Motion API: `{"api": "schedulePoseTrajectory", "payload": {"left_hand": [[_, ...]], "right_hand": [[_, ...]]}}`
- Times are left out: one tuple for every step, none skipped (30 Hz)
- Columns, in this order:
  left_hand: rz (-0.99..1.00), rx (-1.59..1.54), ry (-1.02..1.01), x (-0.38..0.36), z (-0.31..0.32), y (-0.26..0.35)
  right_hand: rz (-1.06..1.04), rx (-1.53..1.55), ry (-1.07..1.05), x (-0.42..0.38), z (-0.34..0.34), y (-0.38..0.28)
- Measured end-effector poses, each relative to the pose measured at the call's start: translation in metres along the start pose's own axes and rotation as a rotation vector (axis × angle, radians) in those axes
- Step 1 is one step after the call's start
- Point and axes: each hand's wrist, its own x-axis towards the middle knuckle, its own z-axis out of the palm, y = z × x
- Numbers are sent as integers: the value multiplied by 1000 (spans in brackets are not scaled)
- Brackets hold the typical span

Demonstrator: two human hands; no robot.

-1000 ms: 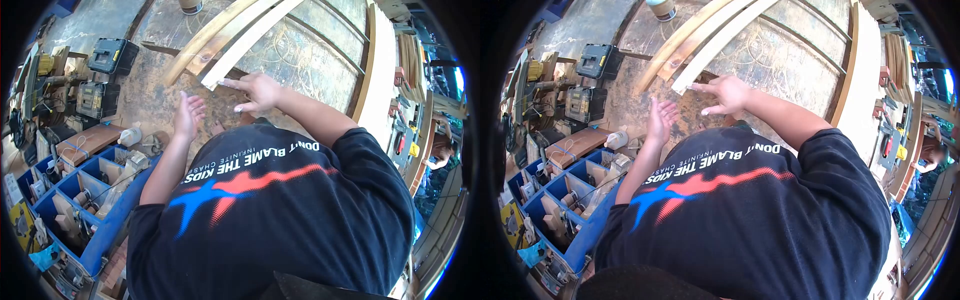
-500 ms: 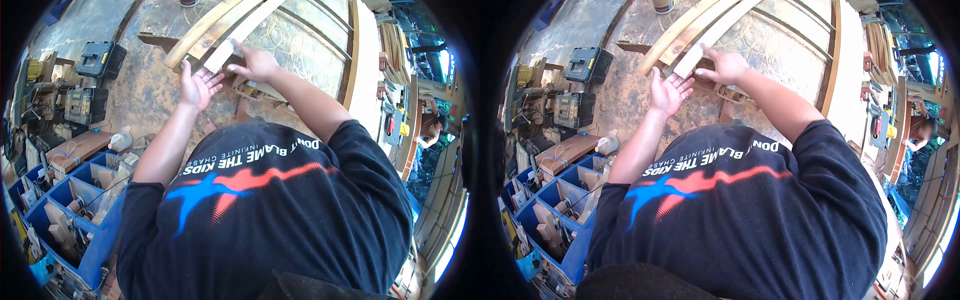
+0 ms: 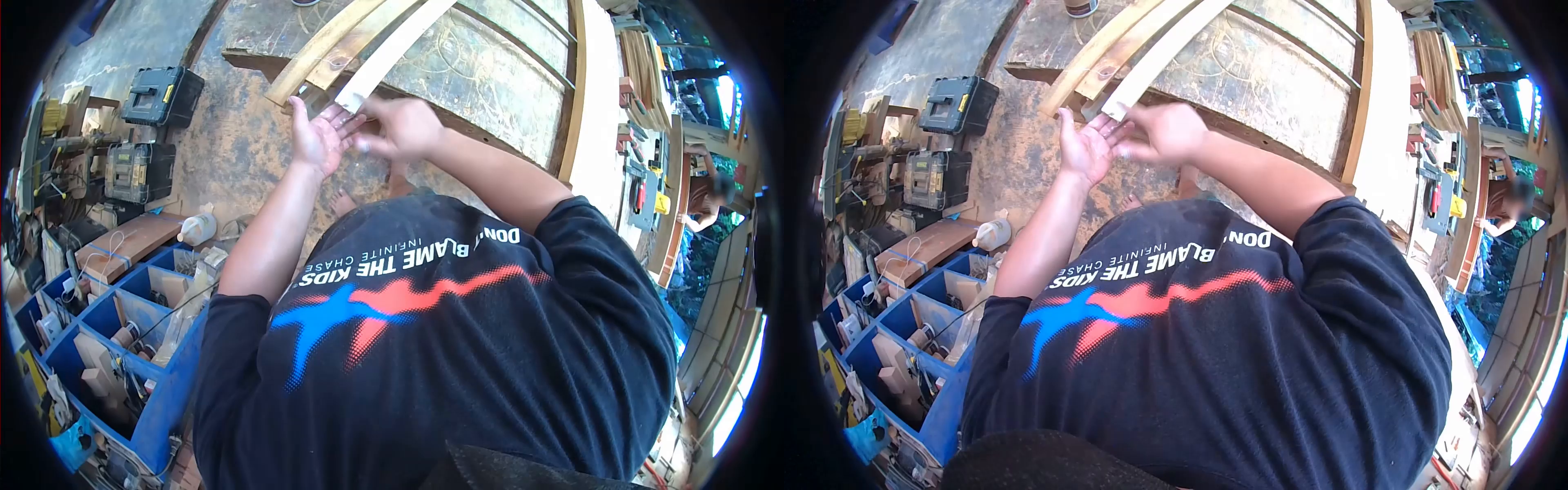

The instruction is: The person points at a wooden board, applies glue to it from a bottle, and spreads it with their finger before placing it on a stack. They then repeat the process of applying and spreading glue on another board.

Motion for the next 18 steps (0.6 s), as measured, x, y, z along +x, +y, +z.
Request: {"api": "schedulePoseTrajectory", "payload": {"left_hand": [[1,-4,-16,0,2,-1],[-12,-29,-6,-1,4,-3],[-25,-50,4,-1,7,-5],[-42,-68,16,-3,9,-6],[-44,-66,-20,-2,5,-8],[-46,-66,-58,1,-2,-13],[-50,-68,-97,-4,3,-12],[-27,-74,-11,-12,21,-12],[-43,-78,-16,-10,20,-14],[-56,-82,-22,-7,17,-17],[-70,-84,-27,-5,14,-20],[-86,-97,-26,-4,11,-24],[-102,-109,-26,-4,10,-25],[-113,-122,-28,-1,10,-24],[-107,-118,-25,1,10,-25],[-105,-117,-21,0,12,-26],[-101,-118,-17,0,13,-27],[-118,-83,16,2,9,-29]], "right_hand": [[136,-9,45,2,0,-4],[189,-46,10,6,1,-3],[43,-52,-71,3,1,-4],[-101,-53,-151,-4,2,-8],[-246,-58,-227,-11,-5,-16],[-280,-79,-262,-18,-19,-21],[-135,-30,-181,-17,-27,-21],[9,18,-101,-15,-33,-19],[151,65,-20,-12,-36,-14],[269,37,109,-4,-17,8],[168,6,4,-6,-13,8],[72,-21,-98,-11,-10,6],[-25,-47,-198,-16,-10,1],[-160,-88,-331,-26,-32,-14],[-258,-96,-243,-28,-20,-6],[-133,-30,-150,-26,-22,-5],[-10,33,-57,-24,-24,-6],[246,-13,-77,-23,-31,-5]]}}
